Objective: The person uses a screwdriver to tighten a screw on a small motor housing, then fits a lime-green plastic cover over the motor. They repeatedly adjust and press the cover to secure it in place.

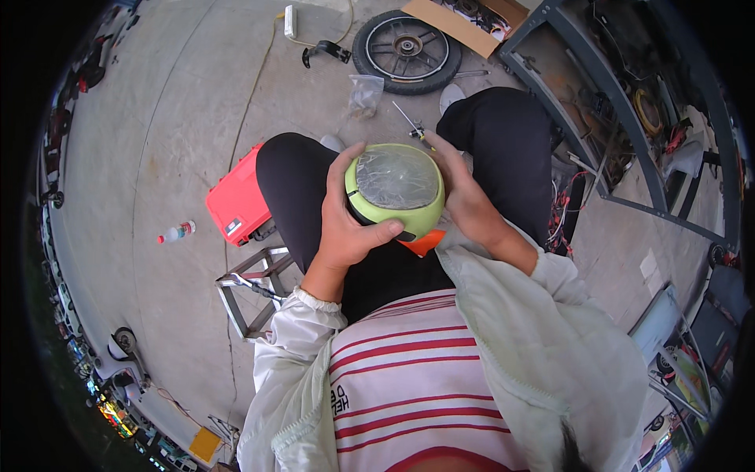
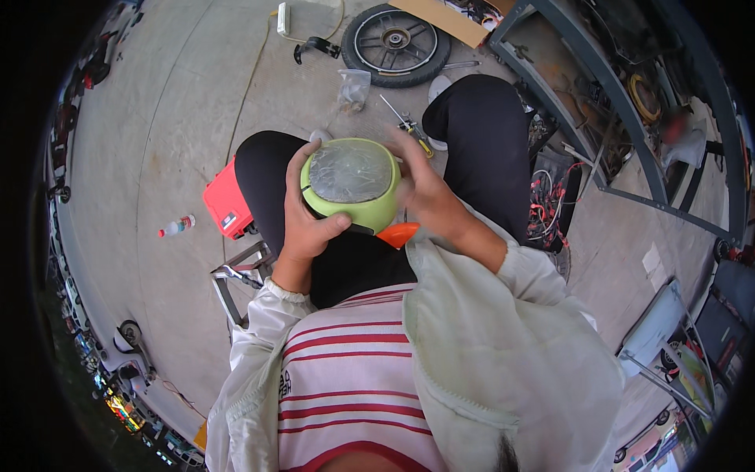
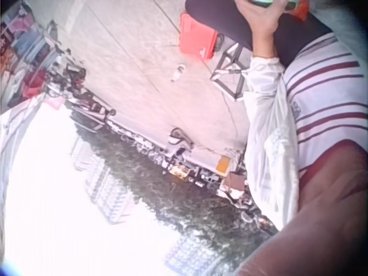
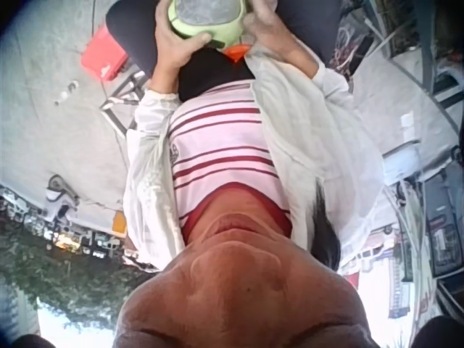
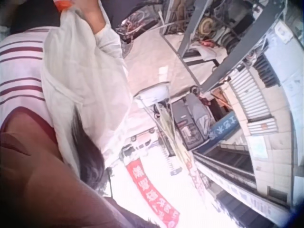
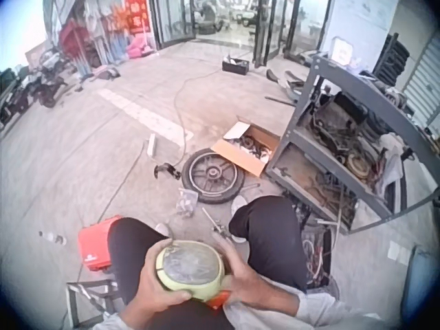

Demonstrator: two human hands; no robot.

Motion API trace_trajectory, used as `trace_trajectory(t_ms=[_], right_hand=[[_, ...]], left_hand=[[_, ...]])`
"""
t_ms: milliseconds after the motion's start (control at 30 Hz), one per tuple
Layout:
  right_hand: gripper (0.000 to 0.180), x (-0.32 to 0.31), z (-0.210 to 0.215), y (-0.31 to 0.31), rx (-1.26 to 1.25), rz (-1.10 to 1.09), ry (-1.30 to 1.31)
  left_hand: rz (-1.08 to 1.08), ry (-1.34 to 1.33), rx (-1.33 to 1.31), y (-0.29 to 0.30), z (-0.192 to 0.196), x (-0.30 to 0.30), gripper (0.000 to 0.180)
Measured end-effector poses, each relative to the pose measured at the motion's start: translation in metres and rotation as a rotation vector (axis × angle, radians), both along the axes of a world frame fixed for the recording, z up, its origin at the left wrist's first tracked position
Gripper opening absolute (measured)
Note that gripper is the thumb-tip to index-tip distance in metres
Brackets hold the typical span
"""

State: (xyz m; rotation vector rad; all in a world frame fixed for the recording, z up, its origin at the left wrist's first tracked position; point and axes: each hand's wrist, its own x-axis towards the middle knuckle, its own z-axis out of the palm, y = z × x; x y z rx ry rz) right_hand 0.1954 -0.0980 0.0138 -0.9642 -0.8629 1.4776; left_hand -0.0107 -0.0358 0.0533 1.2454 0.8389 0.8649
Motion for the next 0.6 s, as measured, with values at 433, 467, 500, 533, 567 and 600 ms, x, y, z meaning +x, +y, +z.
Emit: trace_trajectory(t_ms=[433,467,500,533,567,600], right_hand=[[0.111,-0.005,0.017,-0.042,-0.028,0.25,-0.594],[0.112,-0.002,0.021,-0.043,-0.039,0.278,-0.608],[0.112,0.0,0.024,-0.044,-0.05,0.307,-0.623],[0.113,0.003,0.026,-0.046,0.013,0.318,-0.686],[0.114,0.007,0.027,-0.047,0.075,0.33,-0.754],[0.115,0.009,0.028,-0.048,0.138,0.341,-0.82]], left_hand=[[-0.185,0.131,-0.128,-0.036,-0.026,-0.018,0.11],[-0.205,0.134,-0.148,-0.039,-0.024,-0.017,0.112],[-0.213,0.143,-0.107,-0.042,-0.028,-0.018,0.11],[-0.251,0.188,-0.011,-0.043,-0.029,-0.018,0.11],[-0.288,0.227,0.085,-0.043,-0.031,-0.017,0.109],[-0.325,0.266,0.182,-0.044,-0.033,-0.016,0.108]])
